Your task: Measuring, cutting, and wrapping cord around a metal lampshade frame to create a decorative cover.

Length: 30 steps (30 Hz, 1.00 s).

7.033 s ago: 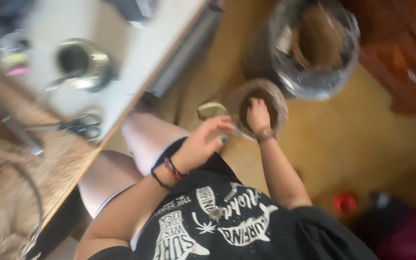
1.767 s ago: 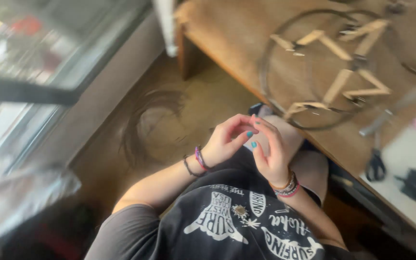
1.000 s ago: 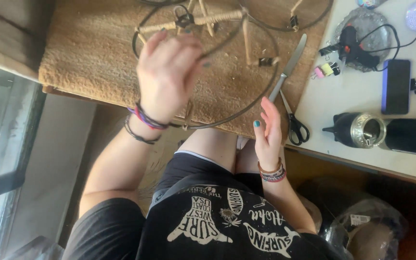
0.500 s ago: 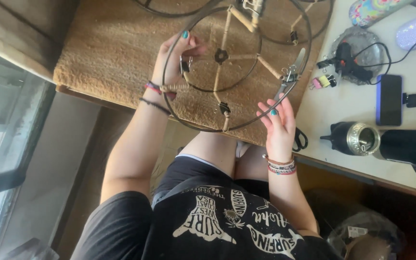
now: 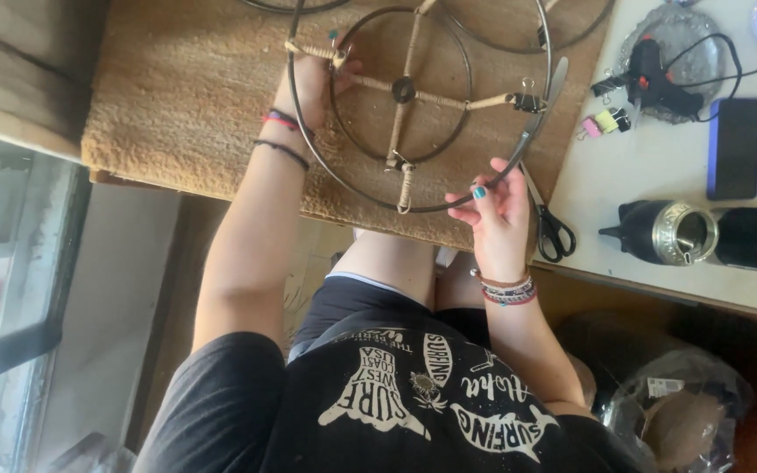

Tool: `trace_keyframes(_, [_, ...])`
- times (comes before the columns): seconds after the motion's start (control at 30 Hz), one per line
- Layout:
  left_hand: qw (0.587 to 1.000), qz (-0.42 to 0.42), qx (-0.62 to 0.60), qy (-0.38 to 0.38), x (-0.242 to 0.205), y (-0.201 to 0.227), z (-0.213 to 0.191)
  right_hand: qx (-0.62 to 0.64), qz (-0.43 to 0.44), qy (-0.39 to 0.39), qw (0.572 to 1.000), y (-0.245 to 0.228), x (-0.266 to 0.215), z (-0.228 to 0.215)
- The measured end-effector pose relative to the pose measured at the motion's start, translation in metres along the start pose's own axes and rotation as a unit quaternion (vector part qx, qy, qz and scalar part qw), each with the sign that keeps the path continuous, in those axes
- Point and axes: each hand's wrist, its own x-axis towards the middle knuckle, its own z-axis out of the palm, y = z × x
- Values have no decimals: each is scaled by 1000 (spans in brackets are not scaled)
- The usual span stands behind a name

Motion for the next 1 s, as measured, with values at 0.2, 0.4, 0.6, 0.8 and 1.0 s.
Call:
trace_keyframes(0.2, [881,425,187,90,-116,35,-6,-53,-10,-31,998,3,-5,7])
trace_keyframes(0.4, [673,598,434,19,-235,17,65,-161,-69,-67,982,19,-18,-3])
trace_keyframes(0.6, [638,587,491,-83,-250,-20,117,-280,-150,-21,948,-1,-32,-36])
trace_keyframes(0.8, [629,589,491,-130,-249,-29,153,-517,-245,38,819,-47,-38,-54])
trace_keyframes(1.0, [646,561,481,-192,-247,-57,187,-681,-287,44,673,-19,-27,-103])
